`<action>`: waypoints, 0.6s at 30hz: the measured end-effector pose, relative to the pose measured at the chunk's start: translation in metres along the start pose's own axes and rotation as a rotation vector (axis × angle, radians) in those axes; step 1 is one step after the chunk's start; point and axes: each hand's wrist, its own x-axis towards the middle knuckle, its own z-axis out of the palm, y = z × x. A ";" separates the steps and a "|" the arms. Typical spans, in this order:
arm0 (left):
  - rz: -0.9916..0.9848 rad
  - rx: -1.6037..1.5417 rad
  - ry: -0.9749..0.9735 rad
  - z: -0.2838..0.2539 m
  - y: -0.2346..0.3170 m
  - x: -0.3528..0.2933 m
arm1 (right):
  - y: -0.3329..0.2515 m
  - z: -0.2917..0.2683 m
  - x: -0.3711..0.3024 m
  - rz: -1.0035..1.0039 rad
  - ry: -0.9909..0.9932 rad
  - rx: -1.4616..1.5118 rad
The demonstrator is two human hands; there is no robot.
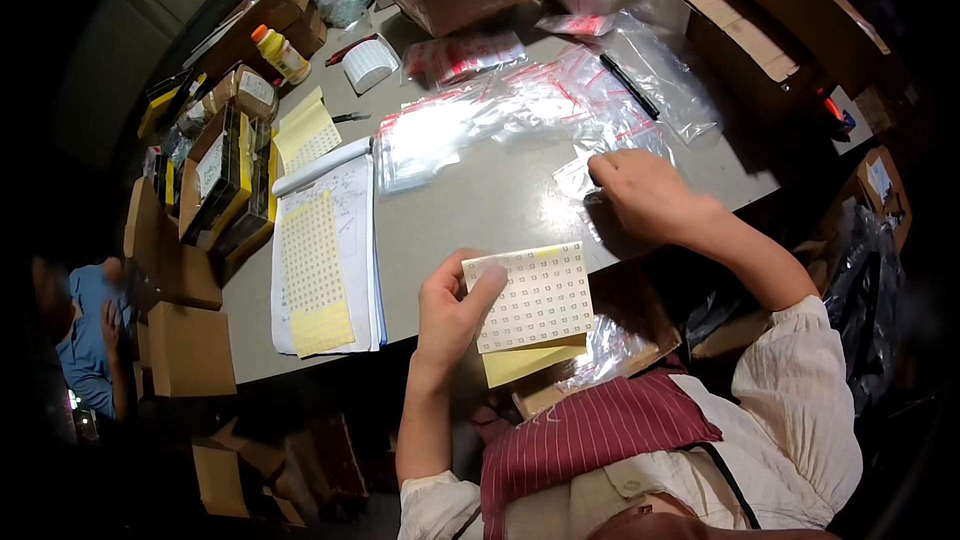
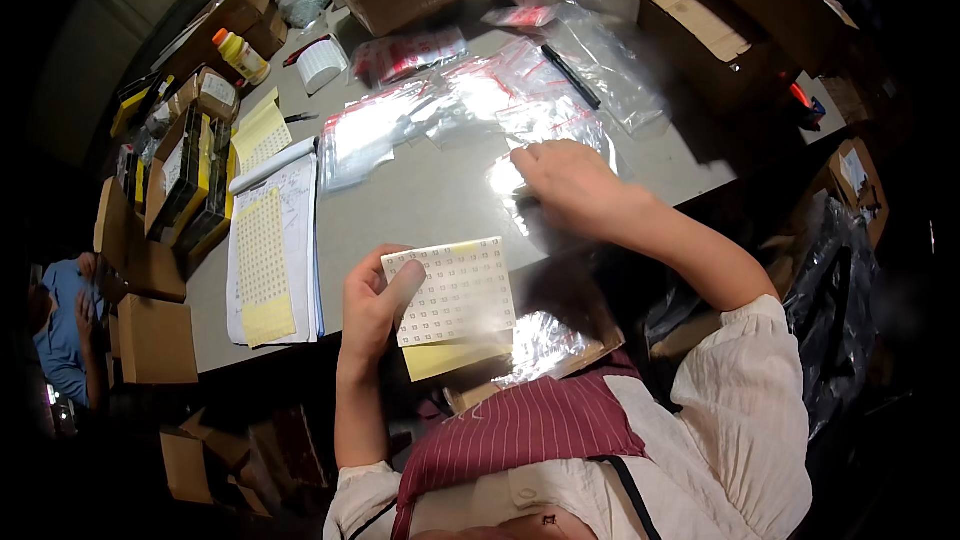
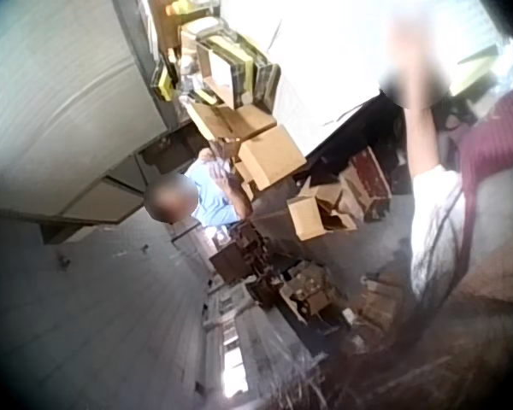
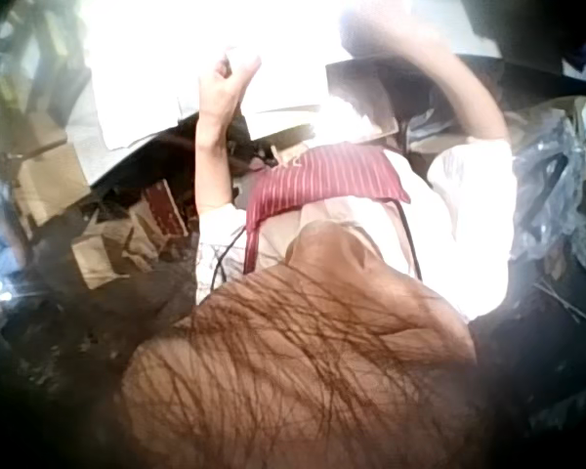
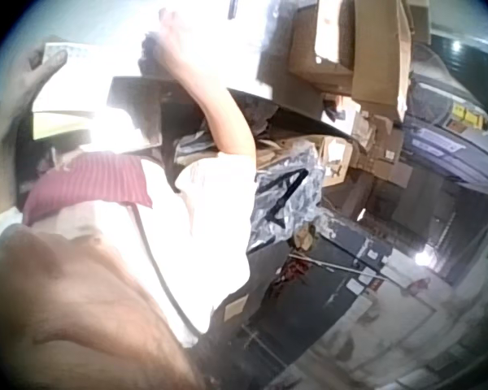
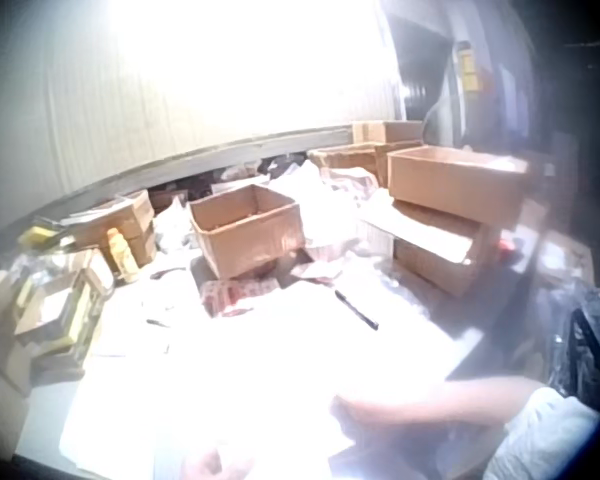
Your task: The person repeatedly picks up small, dark, round objects from a sheet and places them into clear plastic bags. They handle the objects one by one, placing them into bags that are arranged on the table. The person occasionally adjusts the position of the bags and the sheet of objects.
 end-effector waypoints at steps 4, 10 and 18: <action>0.070 -0.052 0.009 0.006 0.008 -0.008 | 0.007 -0.019 -0.004 0.105 -0.253 0.115; 0.114 -0.006 0.037 0.011 0.006 -0.009 | -0.032 -0.043 -0.018 0.059 -0.194 0.390; 0.113 0.161 0.097 0.027 0.007 -0.010 | -0.053 -0.028 -0.020 -0.158 -0.008 0.333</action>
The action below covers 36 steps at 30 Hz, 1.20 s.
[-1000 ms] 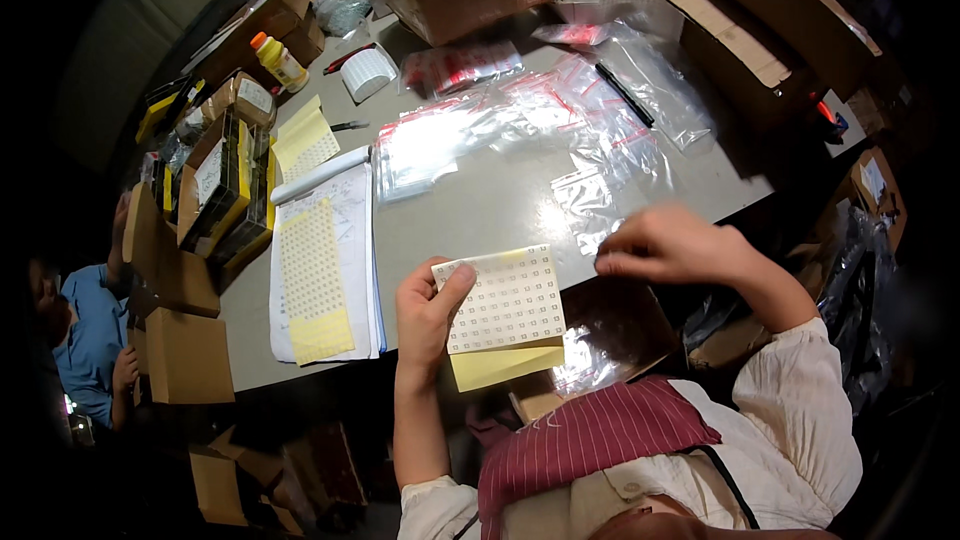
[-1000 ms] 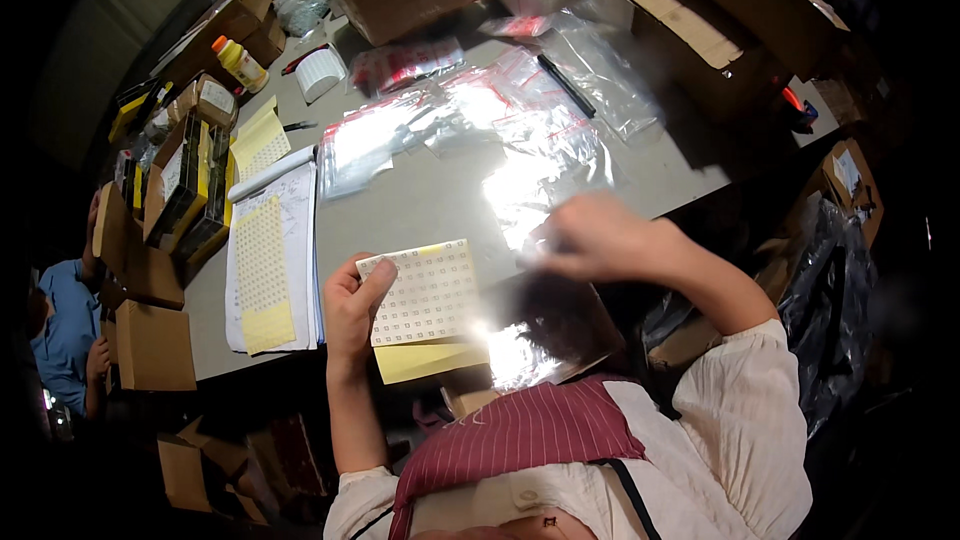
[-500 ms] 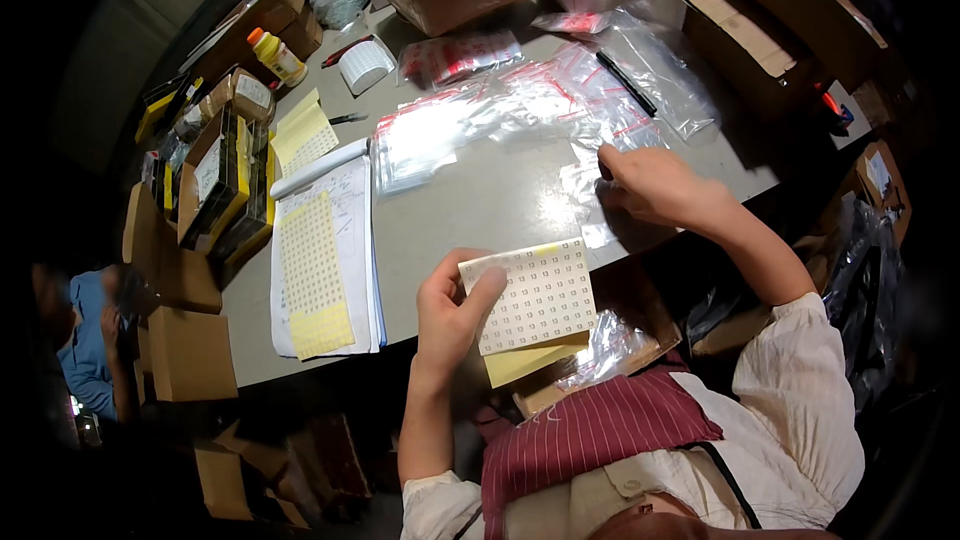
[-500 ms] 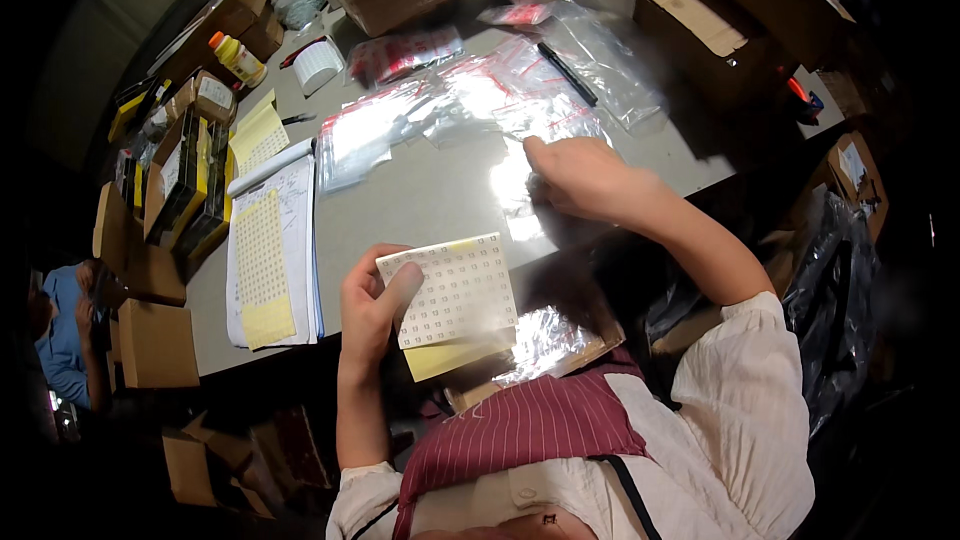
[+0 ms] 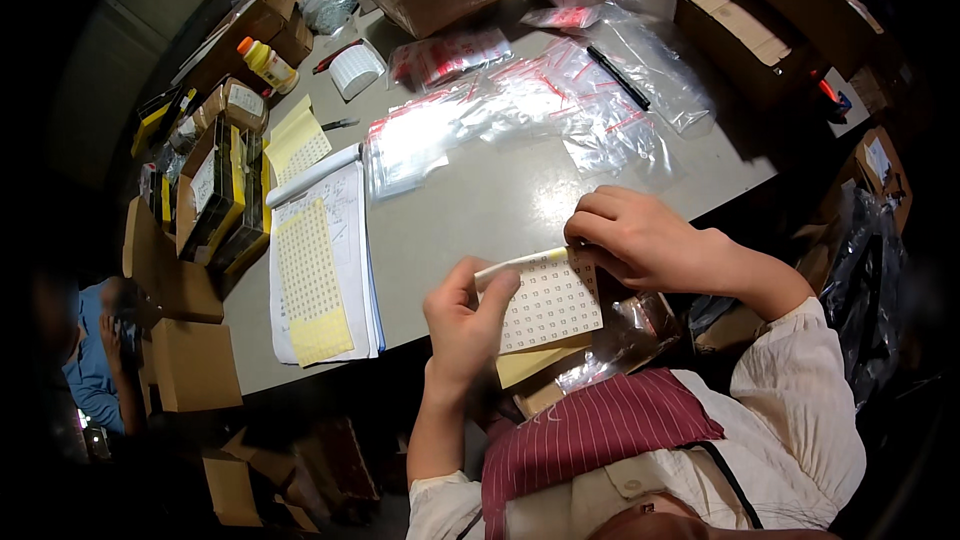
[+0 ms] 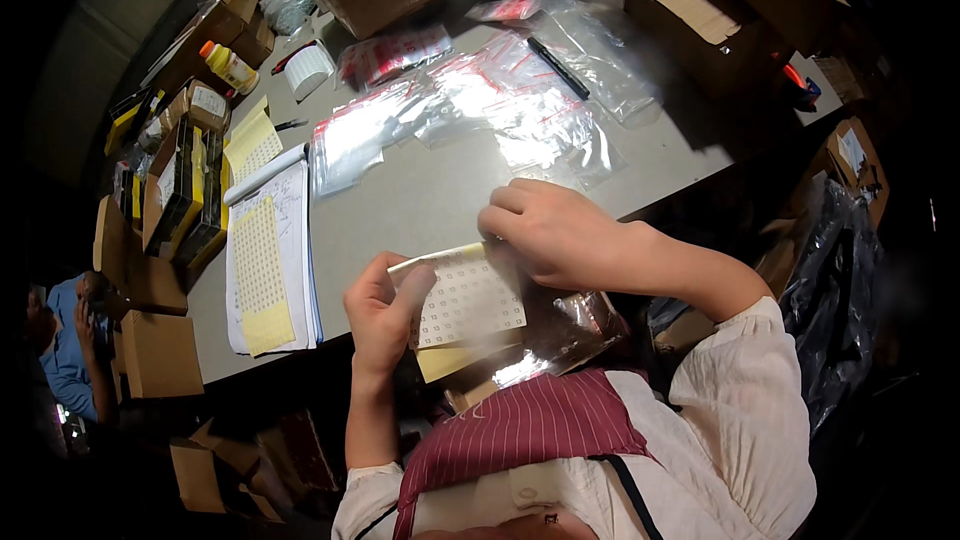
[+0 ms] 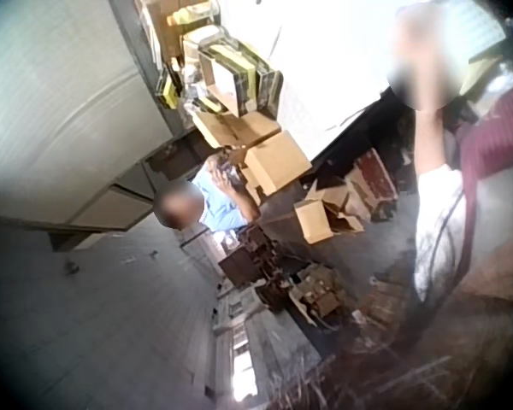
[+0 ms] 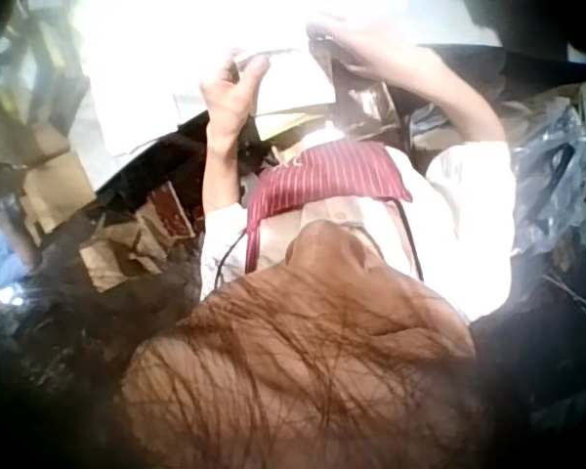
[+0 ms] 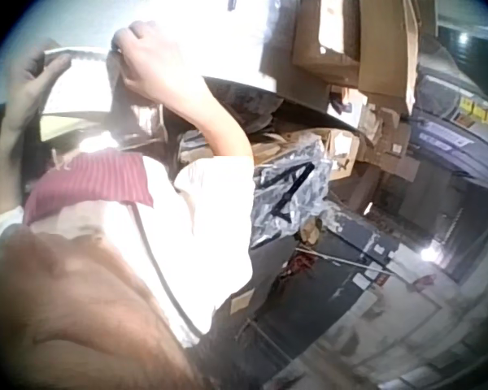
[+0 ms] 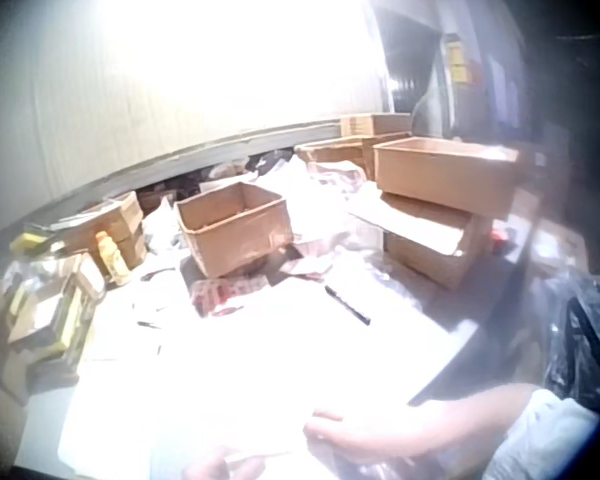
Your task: The person repeatedly picks up small, dark, round objects from a sheet and places them into clear plastic bags. They handle the objects one by one, placing them into bags that are arranged on the table. The person occasionally adjusts the position of the bags and the sheet of objects.
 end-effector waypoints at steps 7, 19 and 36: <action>-0.035 -0.025 -0.002 0.004 -0.008 0.006 | 0.000 0.020 -0.011 -0.091 0.154 -0.196; -0.146 -0.209 -0.070 -0.011 -0.022 0.028 | 0.057 -0.033 -0.029 0.008 0.175 0.037; -0.142 -0.445 -0.041 -0.032 -0.021 0.031 | 0.084 -0.039 -0.007 0.437 -0.499 0.121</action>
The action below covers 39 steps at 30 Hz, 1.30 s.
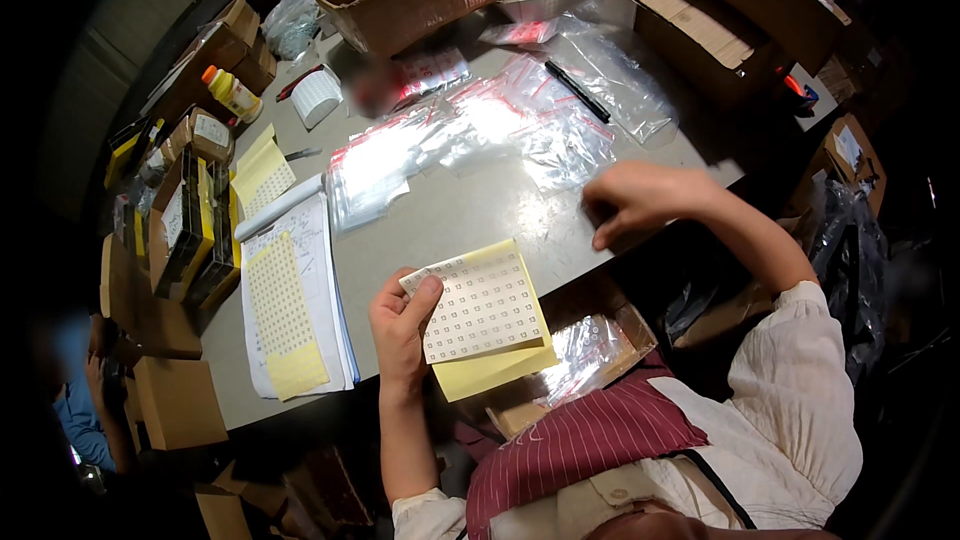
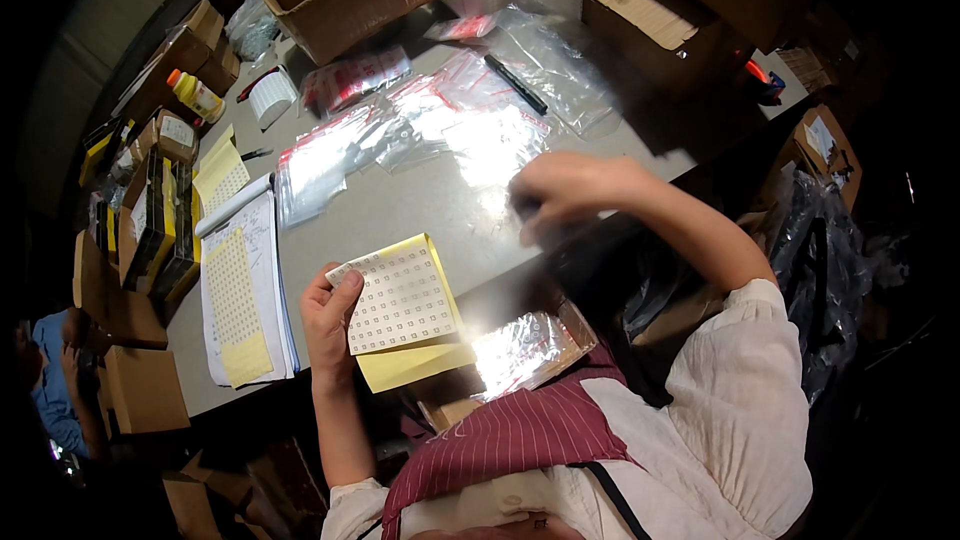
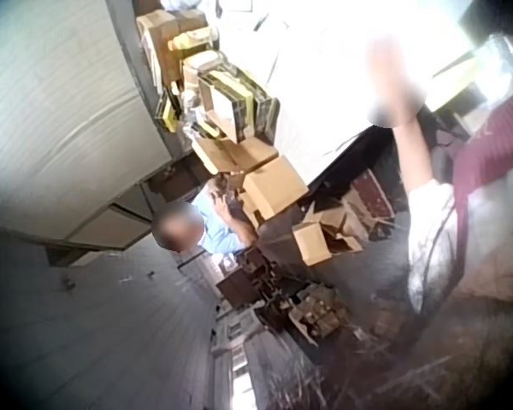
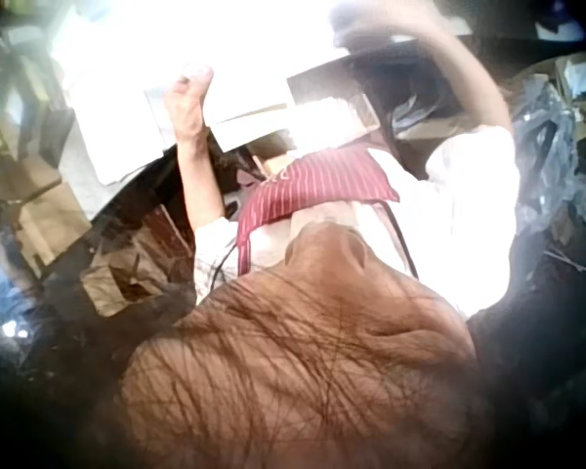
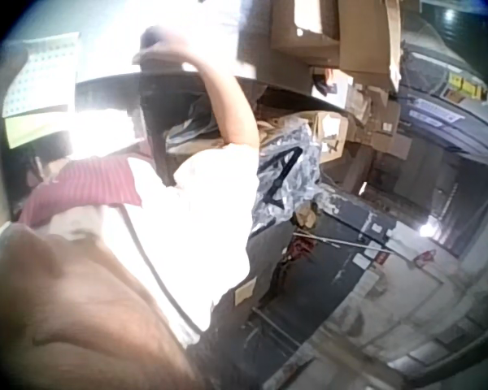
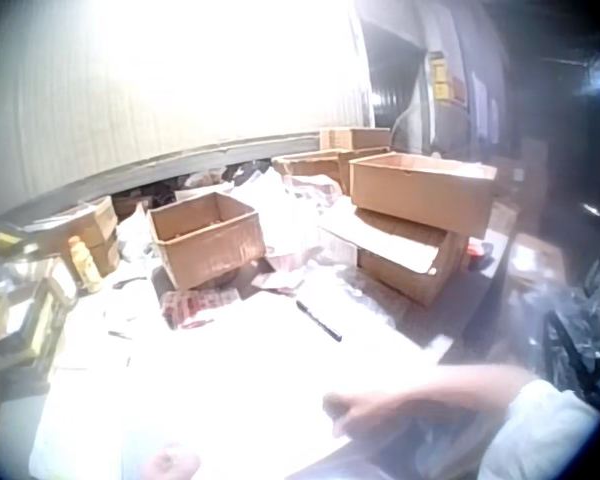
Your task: The person repeatedly picks up small, dark, round objects from a sheet and places them into clear plastic bags. They handle the objects one by one, placing them into bags that are arranged on the table. The person occasionally adjusts the position of the bags and the sheet of objects.
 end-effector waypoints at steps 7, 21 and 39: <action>0.047 0.012 -0.035 -0.003 -0.001 -0.004 | 0.006 -0.026 0.009 0.061 0.332 0.157; 0.088 0.024 -0.028 -0.003 -0.004 -0.005 | -0.023 0.028 -0.003 0.237 0.456 -0.470; 0.184 -0.103 0.030 -0.007 -0.009 -0.004 | 0.025 -0.003 0.039 -0.056 0.542 0.309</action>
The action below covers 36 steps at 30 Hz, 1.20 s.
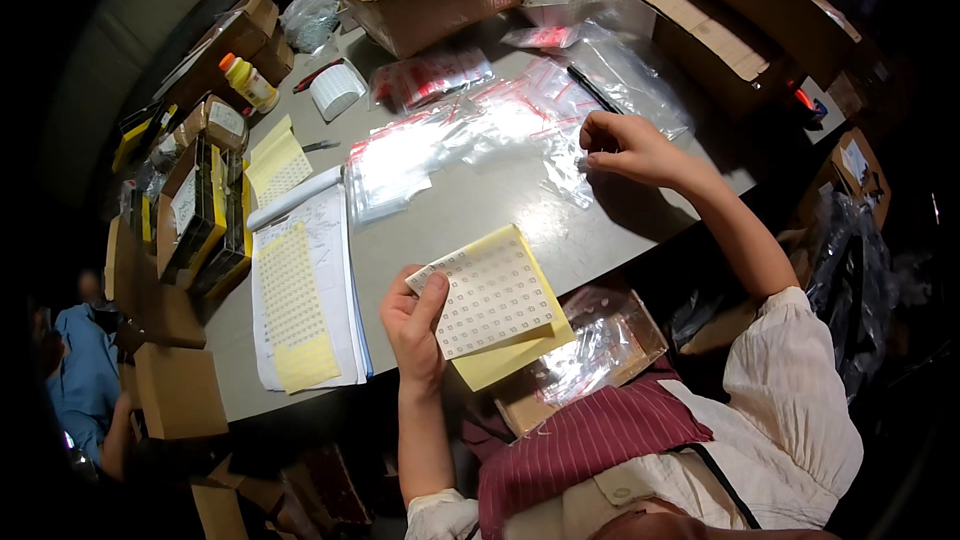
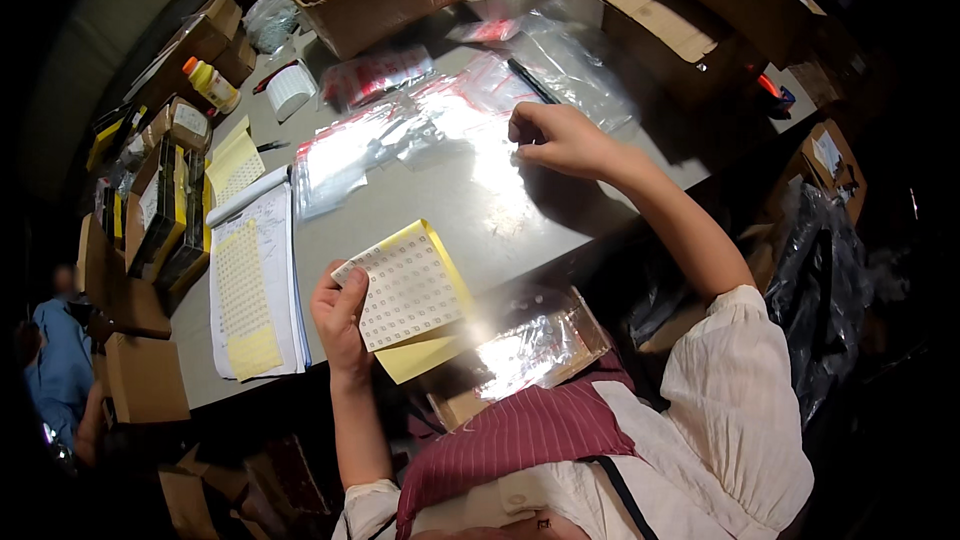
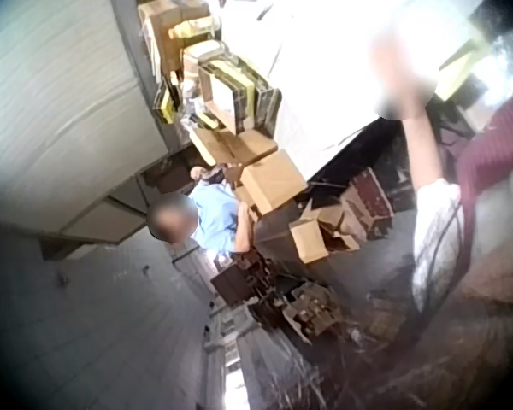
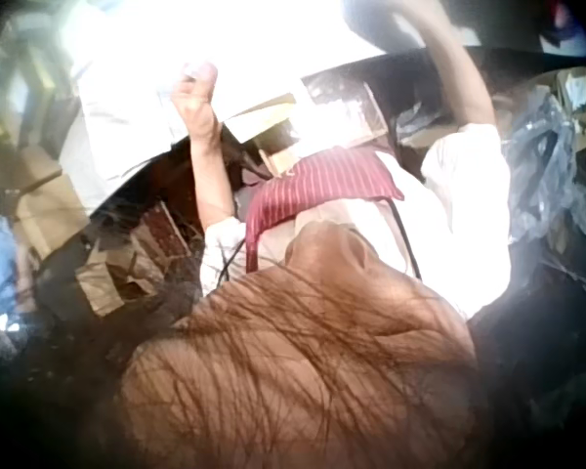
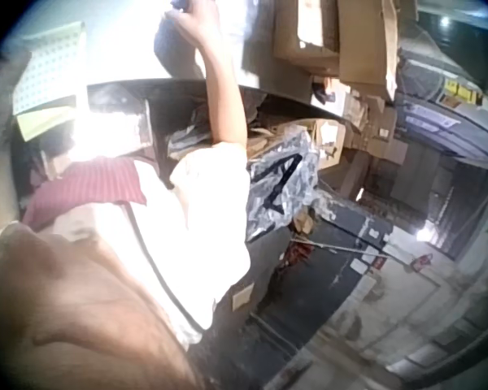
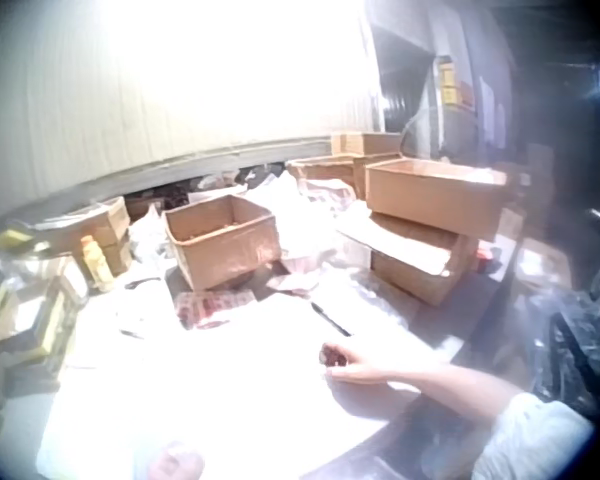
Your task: The person repeatedly picks up small, dark, round objects from a sheet and places them into clear plastic bags. They handle the objects one by one, placing them into bags that are arranged on the table. The person occasionally adjusts the position of the bags and the sheet of objects.
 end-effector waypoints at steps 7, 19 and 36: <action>-0.029 0.008 -0.013 0.002 0.001 0.000 | -0.006 0.014 -0.002 -0.086 0.110 -0.628; -0.011 0.047 0.053 0.018 0.009 -0.001 | -0.042 0.022 -0.074 -0.108 0.009 -0.580; 0.067 0.814 -0.082 0.062 0.005 -0.029 | -0.101 0.058 -0.068 -0.502 -0.094 -0.227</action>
